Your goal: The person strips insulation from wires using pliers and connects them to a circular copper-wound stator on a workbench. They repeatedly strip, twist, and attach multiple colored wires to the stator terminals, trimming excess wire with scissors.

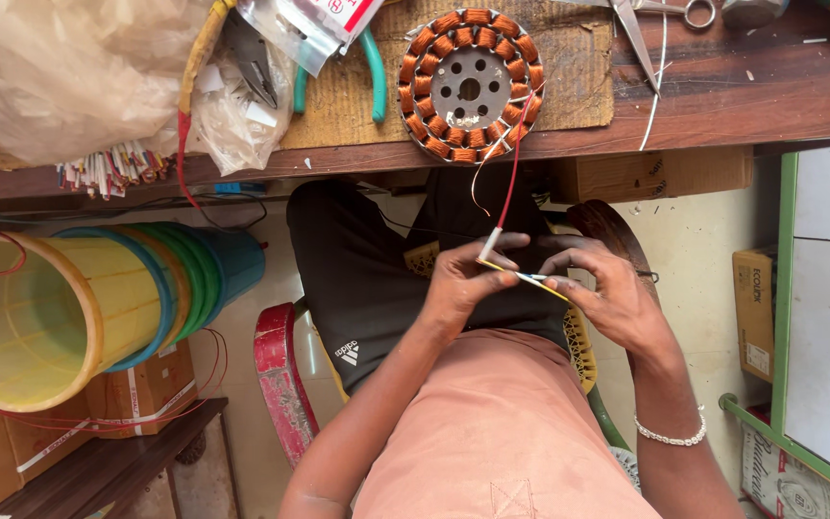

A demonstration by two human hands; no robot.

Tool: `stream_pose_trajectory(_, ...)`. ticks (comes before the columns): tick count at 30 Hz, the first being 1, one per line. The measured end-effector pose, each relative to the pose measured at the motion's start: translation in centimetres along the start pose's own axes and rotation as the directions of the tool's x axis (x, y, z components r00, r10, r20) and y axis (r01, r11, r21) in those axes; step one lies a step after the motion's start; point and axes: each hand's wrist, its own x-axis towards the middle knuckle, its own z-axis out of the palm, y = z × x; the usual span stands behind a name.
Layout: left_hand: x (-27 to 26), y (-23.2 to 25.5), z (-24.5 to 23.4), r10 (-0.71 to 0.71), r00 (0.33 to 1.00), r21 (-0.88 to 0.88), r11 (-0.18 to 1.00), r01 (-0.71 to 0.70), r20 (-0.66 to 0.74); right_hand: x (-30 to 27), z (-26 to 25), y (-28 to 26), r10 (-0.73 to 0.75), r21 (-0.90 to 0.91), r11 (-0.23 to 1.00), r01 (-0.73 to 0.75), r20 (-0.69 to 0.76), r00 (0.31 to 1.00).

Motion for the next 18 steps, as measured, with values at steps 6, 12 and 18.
stream_pose_trajectory(6, 0.4, 0.2, 0.9, -0.133, 0.989, -0.071, 0.988, 0.137, 0.06, 1.5, 1.1, -0.7, -0.142, 0.284, 0.95, 0.13, 0.025, 0.989)
stream_pose_trajectory(12, 0.8, -0.1, 0.6, -0.074, 0.992, -0.115, 0.991, 0.062, -0.102, 2.3, 2.1, -1.8, 0.07, 0.271, 0.96, -0.075, 0.027, 0.997)
stream_pose_trajectory(18, 1.0, -0.3, 0.3, 0.045, 0.988, -0.034, 0.998, -0.05, -0.148, 1.9, 2.3, -4.1, -0.225, 0.175, 0.948, 0.267, -0.225, 0.948)
